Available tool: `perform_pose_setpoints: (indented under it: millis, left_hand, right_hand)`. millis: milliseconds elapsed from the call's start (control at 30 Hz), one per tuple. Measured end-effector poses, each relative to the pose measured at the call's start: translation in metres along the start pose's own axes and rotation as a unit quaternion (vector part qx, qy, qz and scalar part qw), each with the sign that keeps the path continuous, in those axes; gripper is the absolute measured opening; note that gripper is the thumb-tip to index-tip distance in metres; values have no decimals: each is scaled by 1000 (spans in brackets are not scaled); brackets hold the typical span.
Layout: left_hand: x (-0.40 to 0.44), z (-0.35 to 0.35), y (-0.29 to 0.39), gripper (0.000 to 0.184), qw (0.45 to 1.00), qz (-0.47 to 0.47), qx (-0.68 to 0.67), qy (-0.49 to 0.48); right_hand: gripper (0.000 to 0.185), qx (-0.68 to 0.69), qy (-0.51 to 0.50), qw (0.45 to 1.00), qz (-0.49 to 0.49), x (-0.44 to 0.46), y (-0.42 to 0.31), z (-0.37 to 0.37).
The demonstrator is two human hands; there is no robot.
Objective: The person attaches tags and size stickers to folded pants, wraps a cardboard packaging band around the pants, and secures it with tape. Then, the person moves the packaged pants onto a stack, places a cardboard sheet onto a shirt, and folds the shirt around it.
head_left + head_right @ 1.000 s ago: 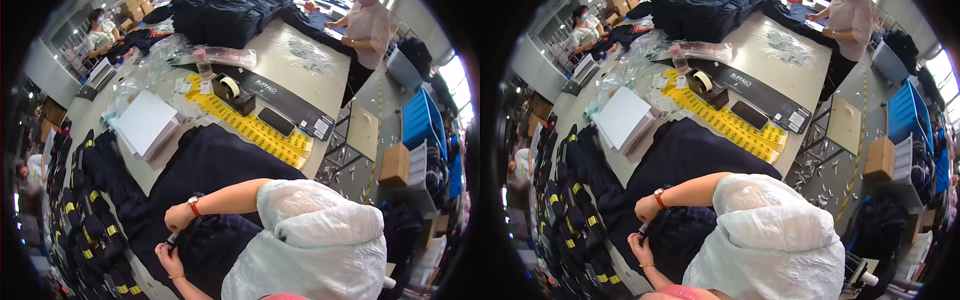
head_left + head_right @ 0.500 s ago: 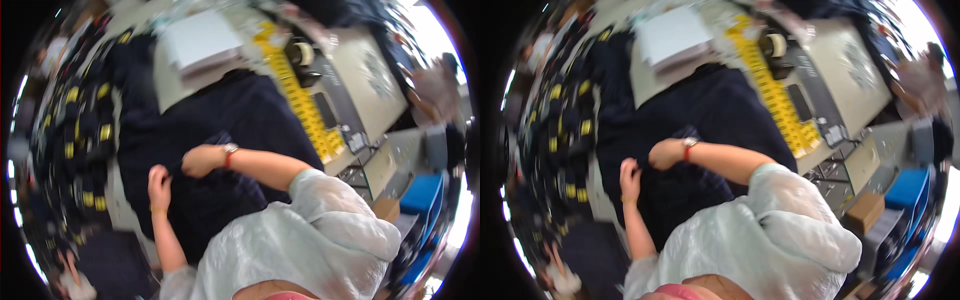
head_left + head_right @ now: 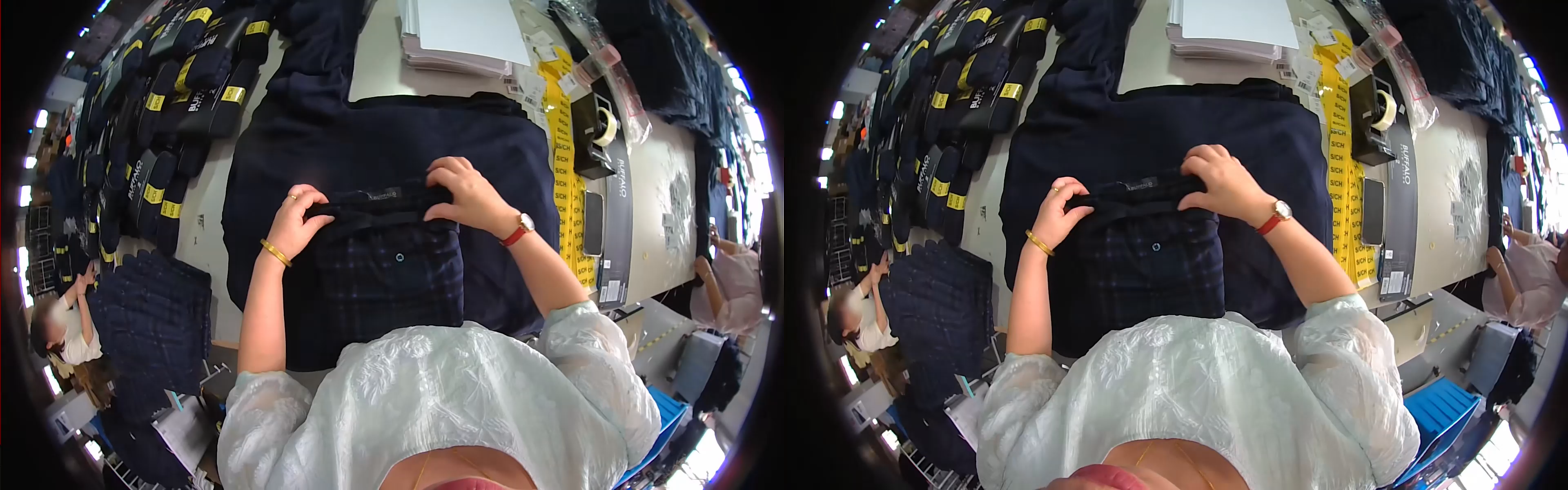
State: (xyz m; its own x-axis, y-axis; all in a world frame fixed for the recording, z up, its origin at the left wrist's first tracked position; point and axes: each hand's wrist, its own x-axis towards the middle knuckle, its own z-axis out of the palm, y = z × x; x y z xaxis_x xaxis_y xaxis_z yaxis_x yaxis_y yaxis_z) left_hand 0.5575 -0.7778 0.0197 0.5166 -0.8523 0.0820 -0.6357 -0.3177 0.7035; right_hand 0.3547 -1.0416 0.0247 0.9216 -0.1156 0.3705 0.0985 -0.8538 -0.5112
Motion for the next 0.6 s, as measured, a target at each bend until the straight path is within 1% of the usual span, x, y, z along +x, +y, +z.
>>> perform_pose_setpoints:
  millis: [133,333,467,500,600]
  left_hand:
    - [5,-8,-2,19,996,-34,-56,-63]
    - [10,-11,1,15,995,-33,9,-90]
    - [12,-17,-6,11,992,-39,-89,-78]
    - [11,-17,-9,11,992,-43,-89,-78]
    - [4,-9,-27,10,959,-104,-260,-38]
  right_hand:
    - [23,144,-80,984,71,-12,20,3]
    - [18,167,-92,981,27,-1,27,2]
    - [13,229,-162,954,105,7,34,-3]
    - [13,231,-165,953,106,7,38,-1]
    - [6,385,-137,890,204,-2,52,17]
